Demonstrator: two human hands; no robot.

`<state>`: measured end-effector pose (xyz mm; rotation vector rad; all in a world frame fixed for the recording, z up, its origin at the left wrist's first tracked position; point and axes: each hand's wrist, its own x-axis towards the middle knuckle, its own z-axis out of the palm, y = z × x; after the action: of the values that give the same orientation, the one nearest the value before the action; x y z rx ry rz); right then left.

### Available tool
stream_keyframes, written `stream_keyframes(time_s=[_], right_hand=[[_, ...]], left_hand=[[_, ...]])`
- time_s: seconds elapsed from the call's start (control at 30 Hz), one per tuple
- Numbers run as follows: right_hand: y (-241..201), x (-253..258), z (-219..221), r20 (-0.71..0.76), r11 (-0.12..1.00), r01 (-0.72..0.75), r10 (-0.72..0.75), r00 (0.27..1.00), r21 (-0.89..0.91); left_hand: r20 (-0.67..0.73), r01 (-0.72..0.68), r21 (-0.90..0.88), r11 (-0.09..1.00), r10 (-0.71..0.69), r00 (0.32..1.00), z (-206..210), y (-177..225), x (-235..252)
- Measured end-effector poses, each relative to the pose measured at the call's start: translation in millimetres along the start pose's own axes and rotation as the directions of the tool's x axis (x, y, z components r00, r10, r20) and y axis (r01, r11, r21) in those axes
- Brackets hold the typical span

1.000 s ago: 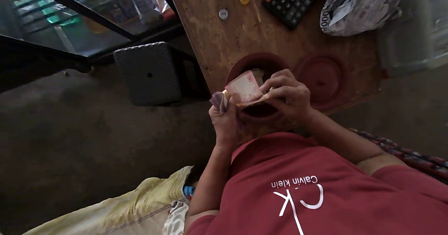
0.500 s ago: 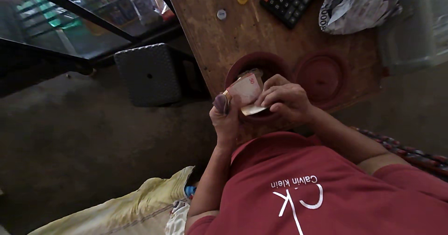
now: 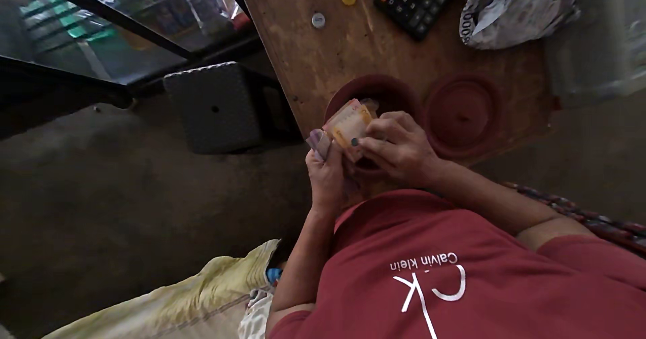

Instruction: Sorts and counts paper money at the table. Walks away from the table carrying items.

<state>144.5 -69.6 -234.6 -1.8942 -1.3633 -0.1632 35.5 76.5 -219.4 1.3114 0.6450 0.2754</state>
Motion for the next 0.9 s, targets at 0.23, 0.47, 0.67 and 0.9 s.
stream_keyframes(time_s=[0.23, 0.47, 0.67, 0.9], right_hand=[[-3.3, 2.9, 7.6, 0.004, 1.0, -0.001, 0.001, 1.0, -0.026], [-1.8, 2.9, 5.3, 0.014, 0.996, 0.017, -0.016, 1.0, -0.086], [0.1, 5.4, 7.7, 0.059, 0.996, -0.004, 0.009, 0.998, -0.088], [-9.6, -1.1, 1.4, 0.021, 0.988, -0.019, 0.016, 1.0, 0.153]], left_hand=[[0.054, 0.085, -0.174, 0.981, -0.076, 0.996, 2.7, 0.7, -0.2], [0.068, 0.073, -0.163, 0.984, -0.063, 0.996, 4.7, 1.7, 1.2], [0.132, 0.036, -0.083, 0.996, -0.025, 0.991, 3.3, 0.9, 0.9], [0.043, 0.046, 0.006, 0.999, -0.046, 0.998, 9.3, 7.6, 2.9]])
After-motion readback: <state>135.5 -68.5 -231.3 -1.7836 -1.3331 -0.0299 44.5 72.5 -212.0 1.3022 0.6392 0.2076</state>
